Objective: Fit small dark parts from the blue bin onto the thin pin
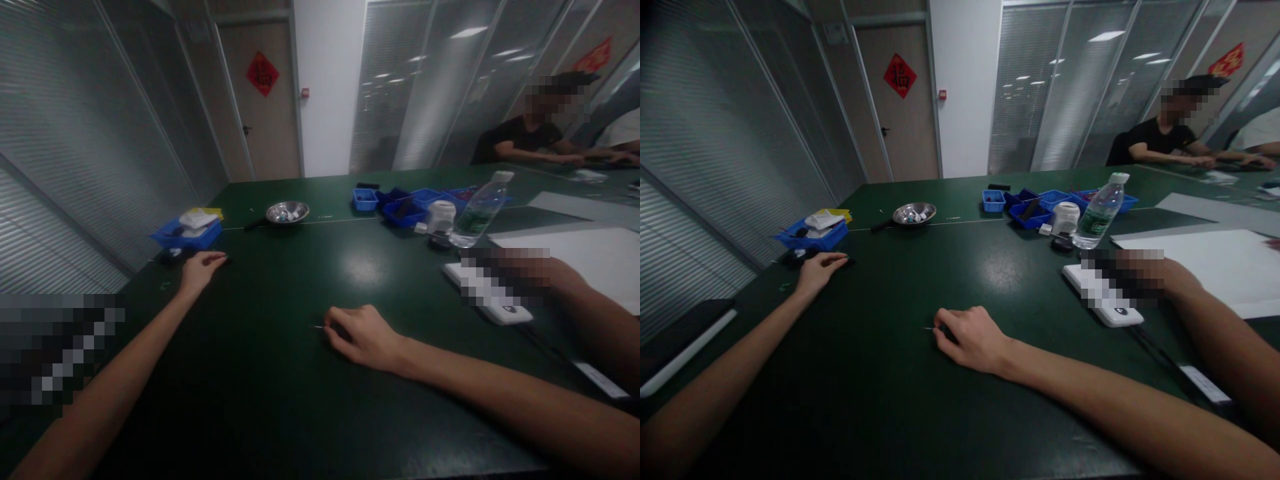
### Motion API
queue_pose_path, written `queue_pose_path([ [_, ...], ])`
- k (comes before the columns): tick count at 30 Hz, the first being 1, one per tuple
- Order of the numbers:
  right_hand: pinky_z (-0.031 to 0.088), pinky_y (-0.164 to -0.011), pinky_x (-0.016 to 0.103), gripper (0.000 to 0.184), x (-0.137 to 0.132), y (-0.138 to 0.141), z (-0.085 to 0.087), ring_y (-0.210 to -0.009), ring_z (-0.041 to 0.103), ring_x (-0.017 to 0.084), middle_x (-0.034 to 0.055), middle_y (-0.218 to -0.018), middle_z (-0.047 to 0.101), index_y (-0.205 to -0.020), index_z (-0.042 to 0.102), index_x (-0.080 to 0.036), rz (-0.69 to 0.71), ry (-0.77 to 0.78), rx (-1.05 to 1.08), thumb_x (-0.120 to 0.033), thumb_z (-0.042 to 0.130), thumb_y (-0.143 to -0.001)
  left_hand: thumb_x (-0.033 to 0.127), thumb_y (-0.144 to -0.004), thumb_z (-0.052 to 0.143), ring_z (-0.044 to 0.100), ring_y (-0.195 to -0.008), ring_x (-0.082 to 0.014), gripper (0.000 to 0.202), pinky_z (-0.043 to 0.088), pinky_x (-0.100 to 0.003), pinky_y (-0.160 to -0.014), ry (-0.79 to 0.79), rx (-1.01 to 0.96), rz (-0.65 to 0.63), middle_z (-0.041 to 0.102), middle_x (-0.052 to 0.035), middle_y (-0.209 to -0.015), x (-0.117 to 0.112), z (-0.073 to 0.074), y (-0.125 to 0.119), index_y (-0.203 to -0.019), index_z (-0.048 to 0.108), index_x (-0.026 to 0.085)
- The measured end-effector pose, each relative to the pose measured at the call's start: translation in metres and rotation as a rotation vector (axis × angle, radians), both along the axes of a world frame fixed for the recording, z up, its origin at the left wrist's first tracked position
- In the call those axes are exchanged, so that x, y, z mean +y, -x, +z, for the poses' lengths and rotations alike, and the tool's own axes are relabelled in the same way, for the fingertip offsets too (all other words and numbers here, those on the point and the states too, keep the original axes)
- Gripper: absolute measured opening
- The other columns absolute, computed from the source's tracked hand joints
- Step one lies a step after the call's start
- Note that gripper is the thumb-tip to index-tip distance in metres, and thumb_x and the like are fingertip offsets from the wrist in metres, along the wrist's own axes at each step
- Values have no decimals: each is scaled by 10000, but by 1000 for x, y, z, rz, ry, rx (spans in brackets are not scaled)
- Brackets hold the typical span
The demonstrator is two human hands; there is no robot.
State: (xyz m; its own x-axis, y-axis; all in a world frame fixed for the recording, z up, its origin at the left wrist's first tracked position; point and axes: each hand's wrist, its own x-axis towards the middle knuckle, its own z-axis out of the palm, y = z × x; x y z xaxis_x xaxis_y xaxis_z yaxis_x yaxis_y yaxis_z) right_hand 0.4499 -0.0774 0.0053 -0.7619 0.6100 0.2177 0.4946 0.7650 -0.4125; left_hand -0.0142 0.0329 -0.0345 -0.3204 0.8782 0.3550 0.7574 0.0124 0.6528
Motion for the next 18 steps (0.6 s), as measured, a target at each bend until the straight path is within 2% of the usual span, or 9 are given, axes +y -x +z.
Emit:
queue_pose_path([
  [5,370,-575,230,194,0,0,0,-605,550,93,14,-852,675,-1050,576,-186,-3,-3,4,-326,455,-990,483,-742,722,691,-905,-274,410,519,-342,-772,75,-59,63,757,-85,-1019,4,-7,3,-1047,777,214],
  [9,361,-570,233,199,1,-1,-1,-596,541,92,15,-846,674,-1039,579,-186,-7,-2,1,-334,454,-991,495,-706,753,690,-979,-292,435,517,-368,-833,96,-130,34,756,-101,-1048,8,-11,9,-1038,778,216],
  [13,362,-571,230,197,0,0,0,-598,544,91,11,-837,671,-1045,579,-187,-7,-2,-4,-329,454,-992,481,-685,776,682,-1023,-297,428,511,-385,-878,131,-174,19,756,-98,-1052,8,-8,10,-1024,778,219],
  [16,366,-569,225,199,-1,1,2,-597,544,89,10,-839,669,-1057,579,-186,-9,0,-7,-325,451,-996,465,-731,743,691,-977,-289,377,516,-383,-869,128,-99,32,758,-84,-1032,4,-4,5,-1017,776,222],
  [18,370,-573,225,197,-1,1,1,-601,547,90,11,-845,671,-1069,576,-185,-7,-2,-9,-320,454,-994,439,-800,678,691,-945,-284,323,518,-386,-865,83,36,6,754,-78,-1032,-1,-1,-1,-1021,768,222],
])
